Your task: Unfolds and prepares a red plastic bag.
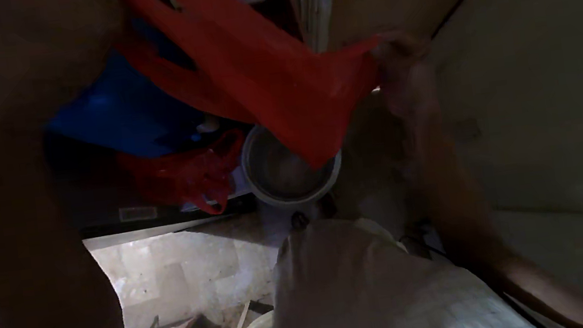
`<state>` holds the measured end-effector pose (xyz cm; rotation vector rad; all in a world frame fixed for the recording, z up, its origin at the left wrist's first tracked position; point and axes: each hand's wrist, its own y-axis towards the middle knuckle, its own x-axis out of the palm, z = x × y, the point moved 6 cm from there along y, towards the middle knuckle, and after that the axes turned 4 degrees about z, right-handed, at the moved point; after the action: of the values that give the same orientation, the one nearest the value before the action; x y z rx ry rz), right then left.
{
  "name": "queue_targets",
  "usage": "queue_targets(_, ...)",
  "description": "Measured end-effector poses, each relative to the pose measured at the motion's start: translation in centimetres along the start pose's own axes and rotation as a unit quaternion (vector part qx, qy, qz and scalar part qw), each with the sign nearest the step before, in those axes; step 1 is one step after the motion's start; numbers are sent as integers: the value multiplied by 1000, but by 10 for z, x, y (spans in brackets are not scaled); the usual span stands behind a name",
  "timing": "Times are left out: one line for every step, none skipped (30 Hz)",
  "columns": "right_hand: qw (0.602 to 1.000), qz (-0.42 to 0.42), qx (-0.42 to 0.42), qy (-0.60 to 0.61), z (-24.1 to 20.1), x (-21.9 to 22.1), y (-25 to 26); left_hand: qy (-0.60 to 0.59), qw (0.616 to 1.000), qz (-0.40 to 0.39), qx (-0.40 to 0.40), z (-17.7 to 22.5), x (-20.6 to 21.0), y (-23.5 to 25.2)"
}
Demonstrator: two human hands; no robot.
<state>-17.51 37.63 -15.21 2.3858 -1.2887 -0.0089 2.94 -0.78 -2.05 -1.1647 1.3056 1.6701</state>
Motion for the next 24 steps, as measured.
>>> queue_targets(1000,8,-14,-24,-3,-2,0,-20,1000,5,3,2,2,-7)
queue_targets(999,11,-34,-41,-7,-4,2,-51,999,12,10,3,4,-13)
queue_targets(997,15,-52,-54,-12,-5,4,-99,994,11,47,8,7,-19)
queue_targets(995,15,-69,-67,-18,-6,6,-156,983,5,100,17,13,-24)
queue_targets(993,12,-90,-74,-24,-6,8,-202,968,-4,146,32,18,-29)
queue_targets(992,11,-106,-74,-28,-7,10,-228,963,-26,141,60,15,-32)
queue_targets(991,6,-120,-64,-33,-6,12,-243,962,-52,113,91,7,-33)
queue_targets(990,3,-129,-59,-38,-5,13,-246,963,-78,80,112,3,-33)
queue_targets(989,3,-135,-59,-42,-4,13,-242,964,-95,59,123,6,-34)
queue_targets(989,5,-137,-64,-46,-4,12,-240,964,-102,52,128,12,-35)
queue_targets(988,5,-142,-67,-50,-3,13,-238,963,-107,62,131,19,-35)
queue_targets(986,4,-150,-69,-52,-2,13,-236,962,-113,73,134,25,-34)
queue_targets(986,1,-155,-67,-55,0,13,-240,959,-135,67,137,31,-34)
queue_targets(985,-2,-158,-63,-57,2,13,-242,956,-157,56,139,36,-34)
queue_targets(985,-7,-160,-66,-60,4,12,-242,954,-173,43,141,40,-34)
queue_targets(984,-13,-162,-72,-64,8,11,-236,954,-184,29,141,43,-34)
queue_targets(983,-16,-163,-81,-68,11,11,-229,954,-193,20,140,46,-34)
queue_targets(983,-18,-161,-88,-71,13,10,-222,953,-205,13,140,48,-34)
queue_targets(982,-19,-162,-96,-74,15,9,-218,951,-220,8,140,50,-36)
queue_targets(980,-25,-167,-101,-75,18,9,-218,948,-233,12,140,54,-38)
queue_targets(978,-34,-178,-105,-76,19,9,-224,943,-244,24,141,58,-40)
queue_targets(975,-43,-187,-112,-77,21,9,-228,939,-254,35,141,63,-43)
queue_targets(973,-48,-193,-121,-78,21,10,-230,937,-260,44,141,68,-46)
queue_targets(970,-52,-198,-130,-79,22,10,-228,935,-267,50,140,73,-49)
